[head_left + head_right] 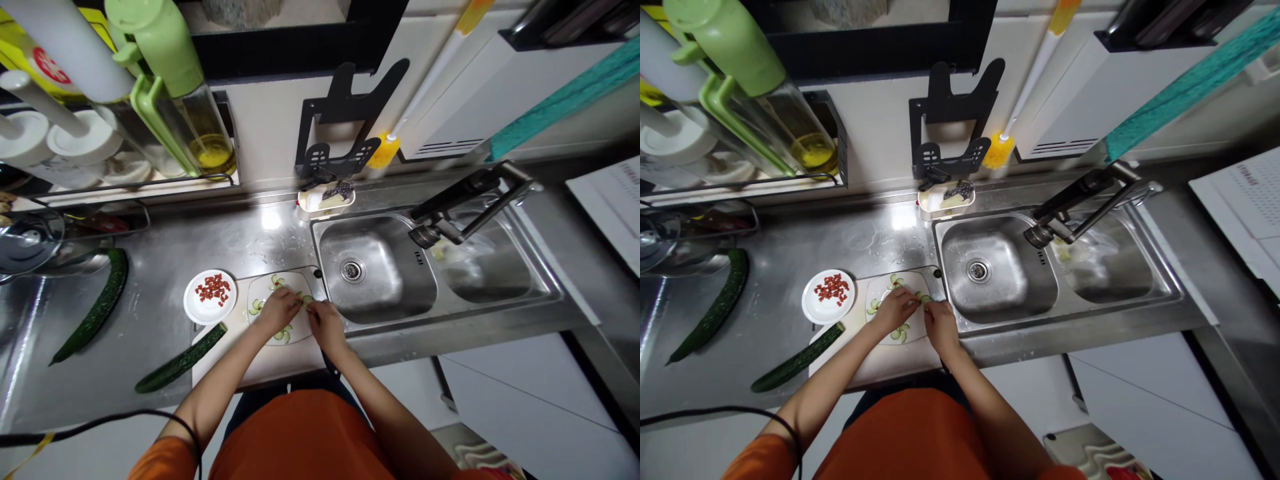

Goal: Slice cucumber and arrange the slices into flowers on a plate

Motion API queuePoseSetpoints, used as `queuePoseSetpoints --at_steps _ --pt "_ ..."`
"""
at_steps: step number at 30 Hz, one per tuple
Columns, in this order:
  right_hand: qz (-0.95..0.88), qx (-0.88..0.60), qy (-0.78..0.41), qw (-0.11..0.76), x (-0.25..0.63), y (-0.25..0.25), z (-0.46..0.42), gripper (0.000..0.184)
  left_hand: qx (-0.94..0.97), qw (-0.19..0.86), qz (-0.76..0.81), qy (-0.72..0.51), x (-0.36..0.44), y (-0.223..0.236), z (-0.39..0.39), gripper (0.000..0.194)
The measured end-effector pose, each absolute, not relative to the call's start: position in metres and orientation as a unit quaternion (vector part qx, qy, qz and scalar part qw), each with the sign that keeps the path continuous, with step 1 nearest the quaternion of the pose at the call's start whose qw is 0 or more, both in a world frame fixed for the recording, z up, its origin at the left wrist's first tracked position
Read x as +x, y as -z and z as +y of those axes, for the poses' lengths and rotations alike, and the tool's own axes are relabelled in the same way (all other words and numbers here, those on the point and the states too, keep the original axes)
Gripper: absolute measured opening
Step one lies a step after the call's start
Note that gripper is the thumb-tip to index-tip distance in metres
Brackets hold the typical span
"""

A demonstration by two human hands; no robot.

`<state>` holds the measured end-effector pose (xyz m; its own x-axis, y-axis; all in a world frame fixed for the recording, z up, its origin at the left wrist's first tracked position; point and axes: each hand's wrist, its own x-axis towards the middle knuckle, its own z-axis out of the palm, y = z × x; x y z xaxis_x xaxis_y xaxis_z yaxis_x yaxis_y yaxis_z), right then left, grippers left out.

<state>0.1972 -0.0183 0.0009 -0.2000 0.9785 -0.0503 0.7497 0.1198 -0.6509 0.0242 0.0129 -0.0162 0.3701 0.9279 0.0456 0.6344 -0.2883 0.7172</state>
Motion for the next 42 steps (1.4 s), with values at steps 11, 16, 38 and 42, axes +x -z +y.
queuePoseSetpoints --at_steps 11,16,38,42 --pt "-0.697 -0.577 -0.356 0.233 0.193 -0.001 -0.024 0.017 0.689 0.327 0.582 -0.282 -0.011 0.003 -0.013 0.015" --pt "-0.725 -0.533 -0.38 0.214 0.176 -0.004 -0.032 0.015 0.669 0.362 0.587 -0.278 -0.016 -0.003 -0.043 0.015" --pt "-0.778 -0.492 -0.374 0.115 0.157 0.003 -0.043 0.01 0.715 0.323 0.573 -0.236 -0.013 0.006 -0.073 0.014" --pt "-0.793 -0.48 -0.358 0.115 0.158 0.005 -0.043 0.011 0.727 0.309 0.567 -0.234 -0.013 0.007 -0.073 0.014"
